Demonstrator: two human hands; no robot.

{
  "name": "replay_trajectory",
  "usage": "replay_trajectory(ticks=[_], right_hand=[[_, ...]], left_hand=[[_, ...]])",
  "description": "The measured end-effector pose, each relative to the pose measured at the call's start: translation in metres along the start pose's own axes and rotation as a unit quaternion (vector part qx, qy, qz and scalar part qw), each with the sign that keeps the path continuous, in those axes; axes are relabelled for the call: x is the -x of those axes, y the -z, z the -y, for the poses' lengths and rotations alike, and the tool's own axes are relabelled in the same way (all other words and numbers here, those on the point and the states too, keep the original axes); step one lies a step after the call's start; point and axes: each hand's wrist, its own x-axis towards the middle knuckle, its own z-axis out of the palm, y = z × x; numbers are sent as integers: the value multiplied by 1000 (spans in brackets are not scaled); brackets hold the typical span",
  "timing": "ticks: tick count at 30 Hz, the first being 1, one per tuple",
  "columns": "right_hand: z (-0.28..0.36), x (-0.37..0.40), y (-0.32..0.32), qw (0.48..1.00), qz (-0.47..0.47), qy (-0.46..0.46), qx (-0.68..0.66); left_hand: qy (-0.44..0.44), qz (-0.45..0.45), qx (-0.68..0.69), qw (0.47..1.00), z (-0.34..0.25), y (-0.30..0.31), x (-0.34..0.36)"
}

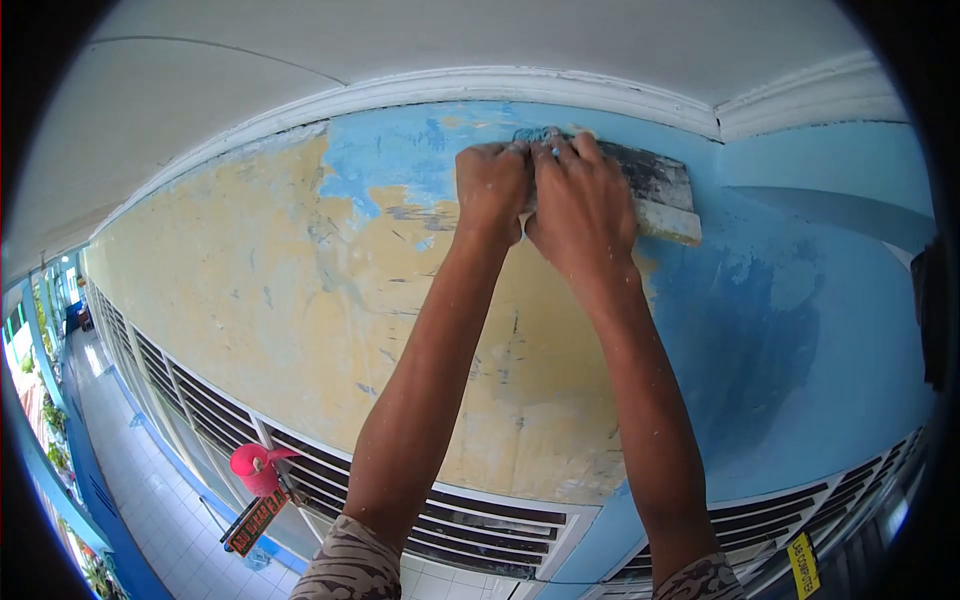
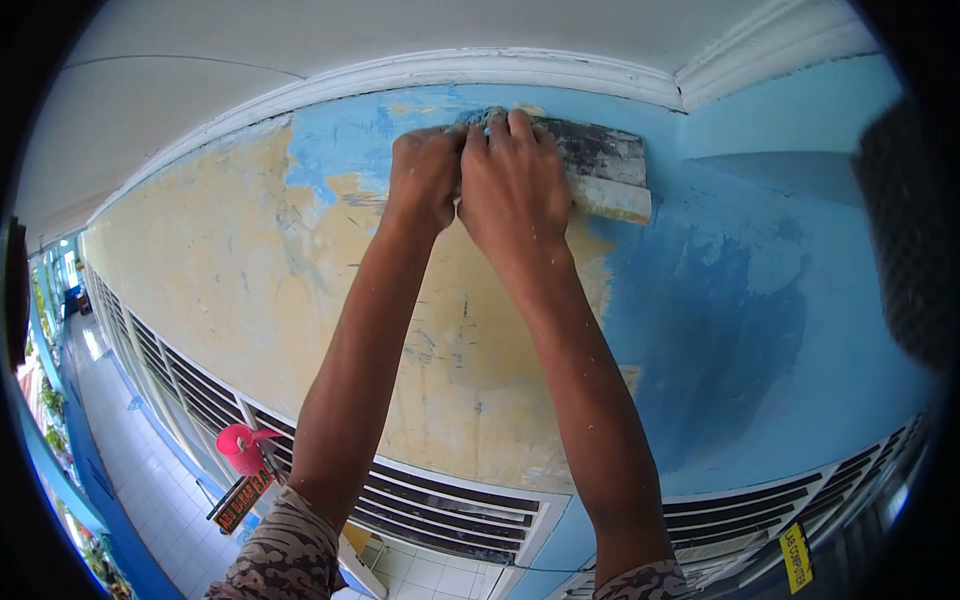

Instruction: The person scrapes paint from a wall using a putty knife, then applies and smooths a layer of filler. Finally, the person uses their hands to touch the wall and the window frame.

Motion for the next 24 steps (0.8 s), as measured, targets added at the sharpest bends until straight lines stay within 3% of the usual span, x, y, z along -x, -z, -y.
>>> replay_trajectory(ticks=[1, 2, 3, 6, 8, 9, 11, 14, 18, 20, 22, 24], right_hand=[[0, 14, -1, 1000, 3, -4, 2], [1, 34, -4, 999, -25, -4, 24], [1, 50, -7, 998, -54, -2, 45], [-12, 51, -7, 996, -65, 1, 59], [-20, 26, 5, 999, -40, -26, 26], [-24, 19, 4, 999, -38, -27, 26], [-31, 13, 4, 998, -37, -41, 0], [-15, 72, -1, 998, -32, -52, 16], [16, 169, 9, 996, 51, -79, -11], [27, 204, 25, 993, 74, -87, -28], [29, 232, 48, 963, 191, -128, -141], [32, 263, 70, 946, 205, -159, -194]], left_hand=[[92, -8, 16, 996, -5, -1, 11], [-56, 16, -152, 987, 6, -2, 23], [49, -14, -64, 997, 17, -7, 36], [28, -15, -36, 999, 29, -19, 33], [-168, 55, -229, 957, 21, -22, 4], [-165, 55, -228, 958, 18, -28, -1], [49, 0, -24, 998, -5, -42, 0], [-16, 16, -176, 984, 20, -29, 52], [53, 33, -153, 986, 52, -8, 153], [127, 54, -135, 981, 61, 4, 197], [213, 148, -98, 961, 59, 24, 239], [293, 196, -56, 934, 19, 33, 270]])
